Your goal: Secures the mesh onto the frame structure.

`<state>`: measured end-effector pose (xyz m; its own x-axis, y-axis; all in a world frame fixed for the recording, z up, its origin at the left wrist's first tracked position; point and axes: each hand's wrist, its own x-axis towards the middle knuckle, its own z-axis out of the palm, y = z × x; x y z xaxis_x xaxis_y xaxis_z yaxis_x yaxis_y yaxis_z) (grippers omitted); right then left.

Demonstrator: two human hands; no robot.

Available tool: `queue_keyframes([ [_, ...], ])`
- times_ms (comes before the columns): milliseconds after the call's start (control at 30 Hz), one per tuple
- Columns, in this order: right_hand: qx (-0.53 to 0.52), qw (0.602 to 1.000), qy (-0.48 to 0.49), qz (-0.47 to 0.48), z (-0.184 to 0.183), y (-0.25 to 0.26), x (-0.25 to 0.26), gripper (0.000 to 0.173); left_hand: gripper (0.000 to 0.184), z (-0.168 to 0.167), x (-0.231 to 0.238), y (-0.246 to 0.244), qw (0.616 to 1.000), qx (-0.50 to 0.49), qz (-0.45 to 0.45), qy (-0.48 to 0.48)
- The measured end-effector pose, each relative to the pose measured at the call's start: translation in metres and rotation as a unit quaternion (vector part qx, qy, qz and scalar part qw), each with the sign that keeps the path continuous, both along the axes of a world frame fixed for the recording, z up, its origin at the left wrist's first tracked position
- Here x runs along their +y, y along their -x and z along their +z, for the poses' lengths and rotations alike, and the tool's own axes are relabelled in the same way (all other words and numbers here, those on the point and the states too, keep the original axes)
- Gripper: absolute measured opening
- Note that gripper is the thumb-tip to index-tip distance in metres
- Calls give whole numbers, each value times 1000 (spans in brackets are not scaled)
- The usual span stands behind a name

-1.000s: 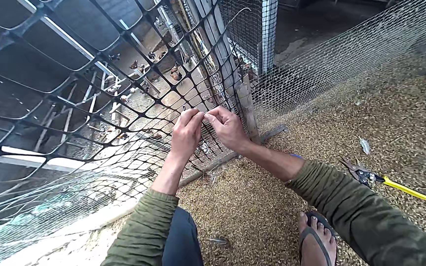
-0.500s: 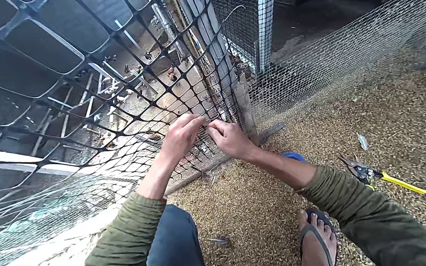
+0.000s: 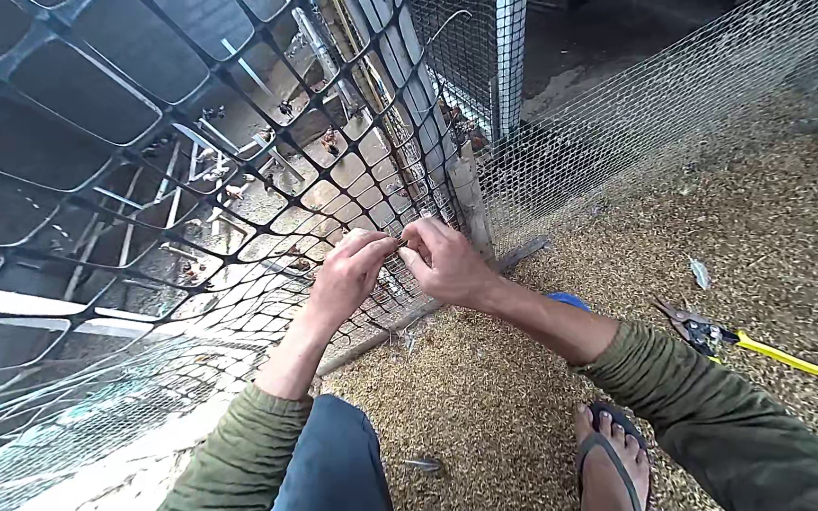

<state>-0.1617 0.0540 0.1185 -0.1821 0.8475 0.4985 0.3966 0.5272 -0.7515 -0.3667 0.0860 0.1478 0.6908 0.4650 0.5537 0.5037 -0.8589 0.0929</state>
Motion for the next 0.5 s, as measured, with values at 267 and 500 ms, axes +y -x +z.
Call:
queue_keyframes([
  [267,27,997,-67,3,-13,8,9,13,16,14,-3,-5,992,-37,53,106],
  [500,50,993,-103,28,-20,6,20,12,10,21,1,-3,991,-34,36,123],
])
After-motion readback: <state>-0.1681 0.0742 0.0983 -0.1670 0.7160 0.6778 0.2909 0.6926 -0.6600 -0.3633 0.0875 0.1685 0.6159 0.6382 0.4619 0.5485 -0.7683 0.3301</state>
